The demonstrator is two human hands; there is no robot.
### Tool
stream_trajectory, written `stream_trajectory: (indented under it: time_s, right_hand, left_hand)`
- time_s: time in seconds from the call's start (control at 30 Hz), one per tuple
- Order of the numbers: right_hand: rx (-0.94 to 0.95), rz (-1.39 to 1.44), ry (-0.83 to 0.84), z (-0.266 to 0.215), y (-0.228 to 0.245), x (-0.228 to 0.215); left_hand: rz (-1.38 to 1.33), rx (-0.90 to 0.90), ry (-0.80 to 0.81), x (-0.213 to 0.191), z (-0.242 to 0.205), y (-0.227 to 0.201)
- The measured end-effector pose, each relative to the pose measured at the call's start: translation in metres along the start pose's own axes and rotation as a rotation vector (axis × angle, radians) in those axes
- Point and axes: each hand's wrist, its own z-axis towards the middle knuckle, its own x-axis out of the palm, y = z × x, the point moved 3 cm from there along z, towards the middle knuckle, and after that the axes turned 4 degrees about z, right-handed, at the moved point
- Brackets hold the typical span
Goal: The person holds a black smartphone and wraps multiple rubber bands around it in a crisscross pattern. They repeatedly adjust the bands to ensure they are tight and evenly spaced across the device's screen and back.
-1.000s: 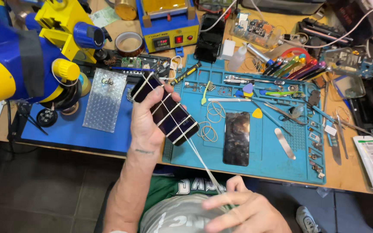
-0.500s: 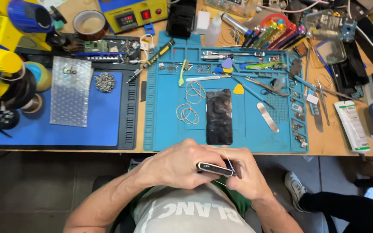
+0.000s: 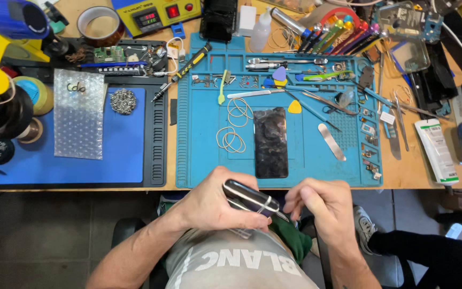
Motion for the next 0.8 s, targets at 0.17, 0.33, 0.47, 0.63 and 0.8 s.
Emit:
stream_trajectory:
  time_s: [0.17,0.33,0.47,0.63,0.8]
  right_hand:
    - [-0.289,-0.137,-0.089,-0.001,0.016,0.016]
    - [-0.416,-0.133,-0.082,0.018,0.007,0.017]
    - [-0.388,-0.285,-0.196,-0.002,0.008,0.026]
    - [-0.533,-0.576,-0.215,-0.027,-0.024,0.024]
    - [-0.633,-0.640,-0.257,-0.026,-0.012,0.026]
  left_hand:
    - [-0.797,-0.183,0.082,0.022,0.002,0.020]
    - [-0.916,-0.152,-0.134,0.044,0.006,0.049]
    - [-1.127,-0.161,-0.499,0.027,0.013,0.058]
    - [-1.249,-0.098,-0.658,0.003,0.017,0.032]
    - [-1.191,-0.230,-0.731,0.007,0.017,0.019]
